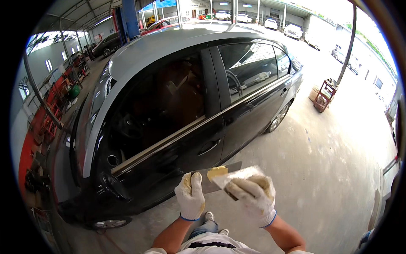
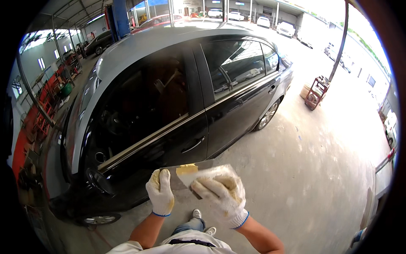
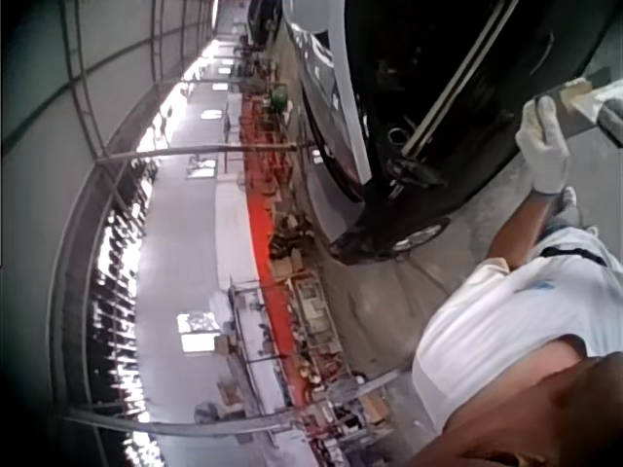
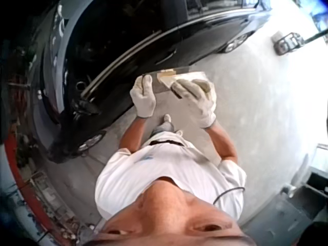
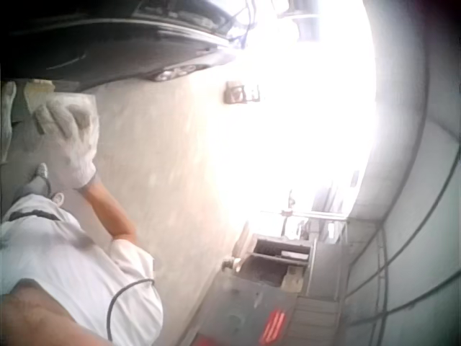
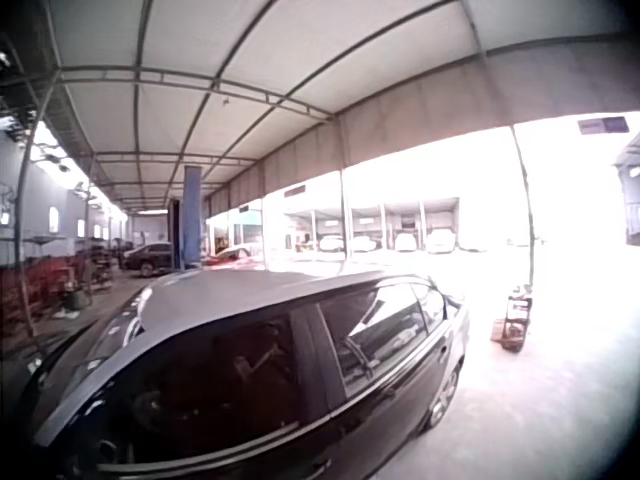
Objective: The person applies a yellow body filler to the front bumper and side panels of a silver car using a spreader. They open the driver's door to reach the door frame and continue applying the filler to the door jamb and roof edge.
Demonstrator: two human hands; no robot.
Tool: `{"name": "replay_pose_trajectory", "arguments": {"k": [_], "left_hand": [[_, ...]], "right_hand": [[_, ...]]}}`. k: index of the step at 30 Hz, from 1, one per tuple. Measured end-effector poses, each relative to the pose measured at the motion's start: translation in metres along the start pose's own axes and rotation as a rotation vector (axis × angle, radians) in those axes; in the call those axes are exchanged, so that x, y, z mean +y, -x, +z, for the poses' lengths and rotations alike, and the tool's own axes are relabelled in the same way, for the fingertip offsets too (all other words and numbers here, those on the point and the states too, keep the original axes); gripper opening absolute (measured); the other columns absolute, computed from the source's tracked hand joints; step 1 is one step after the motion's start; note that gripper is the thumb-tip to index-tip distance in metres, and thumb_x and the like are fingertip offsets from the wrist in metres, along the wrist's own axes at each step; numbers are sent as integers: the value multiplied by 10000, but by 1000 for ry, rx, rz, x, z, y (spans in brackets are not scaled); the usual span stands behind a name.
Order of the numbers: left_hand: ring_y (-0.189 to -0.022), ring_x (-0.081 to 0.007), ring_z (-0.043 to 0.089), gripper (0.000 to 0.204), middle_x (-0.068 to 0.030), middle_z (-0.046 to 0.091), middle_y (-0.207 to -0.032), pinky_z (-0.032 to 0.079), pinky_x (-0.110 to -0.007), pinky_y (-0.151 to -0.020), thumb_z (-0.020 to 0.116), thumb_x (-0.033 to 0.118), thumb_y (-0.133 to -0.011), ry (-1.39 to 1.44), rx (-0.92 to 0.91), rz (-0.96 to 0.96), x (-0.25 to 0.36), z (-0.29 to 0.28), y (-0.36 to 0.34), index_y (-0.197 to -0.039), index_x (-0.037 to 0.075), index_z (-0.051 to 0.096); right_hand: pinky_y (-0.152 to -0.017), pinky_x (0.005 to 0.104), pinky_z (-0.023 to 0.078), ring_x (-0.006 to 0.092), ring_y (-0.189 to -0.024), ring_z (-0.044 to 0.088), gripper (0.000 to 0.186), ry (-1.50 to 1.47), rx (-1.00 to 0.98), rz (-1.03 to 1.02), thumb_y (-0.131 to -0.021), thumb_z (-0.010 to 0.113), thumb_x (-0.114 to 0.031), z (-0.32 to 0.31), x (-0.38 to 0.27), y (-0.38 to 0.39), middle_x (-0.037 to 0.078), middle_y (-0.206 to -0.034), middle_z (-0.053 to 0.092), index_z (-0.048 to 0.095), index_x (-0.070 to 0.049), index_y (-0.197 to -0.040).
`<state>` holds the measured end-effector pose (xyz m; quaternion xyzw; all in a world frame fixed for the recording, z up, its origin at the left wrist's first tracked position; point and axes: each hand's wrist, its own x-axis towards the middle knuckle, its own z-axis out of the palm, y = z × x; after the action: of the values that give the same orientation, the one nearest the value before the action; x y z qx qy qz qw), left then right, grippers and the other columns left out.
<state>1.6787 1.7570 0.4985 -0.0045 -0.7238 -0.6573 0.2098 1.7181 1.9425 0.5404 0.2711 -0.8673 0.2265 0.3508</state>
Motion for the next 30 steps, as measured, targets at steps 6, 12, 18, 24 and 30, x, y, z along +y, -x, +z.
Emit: {"name": "replay_pose_trajectory", "arguments": {"k": [6,12,18,24,30], "left_hand": [[-661,-20,394,225,57,514,-722,337,-229,-551,528,118,-1031,231,15,-1,-4,46,-44,-875,-16,619],[-652,-27,388,254,61,486,-695,328,-238,-541,529,135,-1024,143,-10,11,-17,73,-96,-826,-12,590],[-642,-41,410,240,35,502,-682,357,-239,-545,538,128,-1015,239,43,51,-16,109,-129,-846,-29,606],[-655,-47,474,200,29,584,-717,410,-249,-583,560,133,-1004,143,-320,39,-22,124,-142,-889,-6,647],[-631,-26,396,241,62,507,-676,343,-230,-540,547,141,-1005,244,-211,-81,2,158,-136,-835,-11,628]], "right_hand": [[-813,364,472,194,-936,586,459,-50,-69,-4,-670,698,-123,28,44,-12,-27,-1109,674,737,-164,-1125],[-785,346,476,195,-925,584,457,153,71,-56,-660,704,-136,28,97,-58,-38,-1086,672,744,-177,-1114],[-810,345,482,199,-936,580,436,87,-27,-54,-687,688,-119,30,130,-61,-27,-1125,663,741,-174,-1117],[-840,358,555,236,-930,699,295,-479,19,233,-824,702,-52,-18,183,-112,84,-1053,734,734,-67,-1116],[-820,319,565,222,-909,716,228,-568,-320,378,-860,706,-89,-35,233,-103,104,-1017,740,733,-48,-1082]]}}
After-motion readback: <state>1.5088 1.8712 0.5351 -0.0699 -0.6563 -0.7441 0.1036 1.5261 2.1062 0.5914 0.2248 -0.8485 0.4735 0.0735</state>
